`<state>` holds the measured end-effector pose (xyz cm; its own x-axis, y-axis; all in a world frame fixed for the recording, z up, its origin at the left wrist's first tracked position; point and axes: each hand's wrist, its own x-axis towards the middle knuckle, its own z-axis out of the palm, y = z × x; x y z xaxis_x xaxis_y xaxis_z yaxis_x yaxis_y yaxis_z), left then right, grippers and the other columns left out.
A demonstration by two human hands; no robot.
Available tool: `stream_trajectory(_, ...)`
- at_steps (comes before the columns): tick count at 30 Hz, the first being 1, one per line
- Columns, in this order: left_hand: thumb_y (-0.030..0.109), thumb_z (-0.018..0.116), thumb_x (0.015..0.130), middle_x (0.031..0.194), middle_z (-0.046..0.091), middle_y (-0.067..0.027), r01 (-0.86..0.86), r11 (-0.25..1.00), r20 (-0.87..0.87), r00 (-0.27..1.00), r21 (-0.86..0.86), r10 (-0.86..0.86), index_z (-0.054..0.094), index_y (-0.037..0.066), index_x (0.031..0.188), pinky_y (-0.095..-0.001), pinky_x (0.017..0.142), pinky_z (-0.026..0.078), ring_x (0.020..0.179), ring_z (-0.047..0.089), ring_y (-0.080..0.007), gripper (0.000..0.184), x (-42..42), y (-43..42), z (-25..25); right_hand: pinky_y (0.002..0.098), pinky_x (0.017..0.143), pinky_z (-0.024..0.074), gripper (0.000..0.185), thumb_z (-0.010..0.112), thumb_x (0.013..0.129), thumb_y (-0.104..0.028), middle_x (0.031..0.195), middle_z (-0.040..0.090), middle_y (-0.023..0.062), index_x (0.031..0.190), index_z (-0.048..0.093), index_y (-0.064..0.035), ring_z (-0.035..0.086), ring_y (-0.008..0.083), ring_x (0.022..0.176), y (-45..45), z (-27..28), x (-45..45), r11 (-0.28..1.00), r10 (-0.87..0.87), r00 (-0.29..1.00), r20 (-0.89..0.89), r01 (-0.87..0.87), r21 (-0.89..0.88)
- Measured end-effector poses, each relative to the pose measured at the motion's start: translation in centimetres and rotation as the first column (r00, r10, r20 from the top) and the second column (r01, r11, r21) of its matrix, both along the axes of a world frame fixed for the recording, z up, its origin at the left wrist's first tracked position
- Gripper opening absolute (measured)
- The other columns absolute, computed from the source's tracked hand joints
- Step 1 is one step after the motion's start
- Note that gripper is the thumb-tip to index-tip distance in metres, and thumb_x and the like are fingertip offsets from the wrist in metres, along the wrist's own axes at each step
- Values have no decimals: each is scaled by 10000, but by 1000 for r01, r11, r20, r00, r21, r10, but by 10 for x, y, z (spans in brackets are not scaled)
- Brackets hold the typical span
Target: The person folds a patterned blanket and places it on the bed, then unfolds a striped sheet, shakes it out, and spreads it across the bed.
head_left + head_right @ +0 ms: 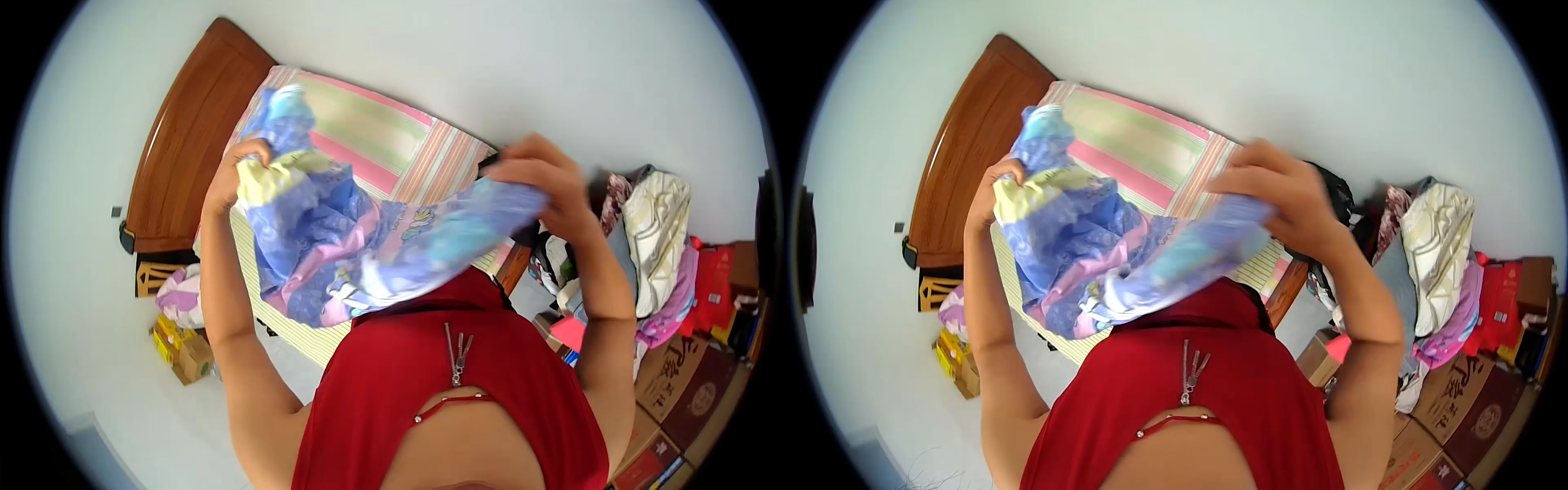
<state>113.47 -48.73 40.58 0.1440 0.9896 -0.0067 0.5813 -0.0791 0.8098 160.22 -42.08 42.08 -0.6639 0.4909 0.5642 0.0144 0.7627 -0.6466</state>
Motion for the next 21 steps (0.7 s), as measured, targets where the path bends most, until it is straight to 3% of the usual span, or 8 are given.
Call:
stream_trajectory(5,99,665,654,806,510,-26,524,847,-159,847,88,-507,494,36,666,-330,673,429,699,487,-192,183,136,22,49,349,904,407,537,560,687,29,1261,467,143,1197,558,-139,457,285,1159,13,-17,-71,992,103,994,37,-105,63)
stream_trajectory(9,43,627,614,854,565,-42,621,769,-505,717,151,-480,565,59,717,-325,627,439,776,554,-262,121,177,18,70,370,973,343,754,541,682,17,1346,402,161,1385,287,-81,423,325,1185,26,-23,-91,994,105,994,-18,-105,-7)
stream_trajectory(12,28,624,630,853,572,-53,501,818,-383,840,281,-383,595,66,720,-319,660,452,806,566,-262,102,186,18,62,372,953,356,703,523,689,22,1298,453,169,1361,339,-70,461,318,1144,38,-19,-82,945,269,946,180,-223,-239)
stream_trajectory(13,1,620,705,940,585,-78,471,839,-249,877,271,-412,632,80,933,-302,745,468,897,577,-232,242,180,20,51,392,881,402,549,519,708,-31,1100,569,184,1254,470,-62,522,335,1034,38,-31,-83,972,204,975,85,-192,-132)
stream_trajectory(14,16,603,747,978,580,-85,316,914,53,939,256,-339,594,78,1024,-299,777,464,926,572,-222,285,181,19,38,392,871,405,500,520,710,-32,1079,569,175,1208,493,-54,524,335,1014,38,-30,-81,976,193,974,116,-179,-121)
stream_trajectory(16,45,569,830,1052,568,-100,37,996,605,792,84,-81,517,74,1207,-294,841,458,984,560,-200,382,188,17,10,391,850,412,404,520,713,-34,1037,569,156,1117,538,-37,527,336,976,34,-25,-73,984,164,970,181,-149,-94)
stream_trajectory(19,319,577,857,1222,500,-121,40,976,818,553,-216,158,368,40,1331,-314,931,414,1092,511,-194,588,162,4,-37,386,812,424,292,523,719,-32,966,554,132,1009,547,-40,527,334,926,32,-38,-66,999,13,1000,-9,-12,34)
stream_trajectory(21,423,631,782,1302,446,-127,32,904,738,590,-426,327,333,19,1351,-333,996,346,1182,448,-207,759,164,-11,-38,383,780,431,277,532,719,-36,951,547,119,995,544,-51,532,325,895,32,-32,-59,999,-50,999,7,50,-3)
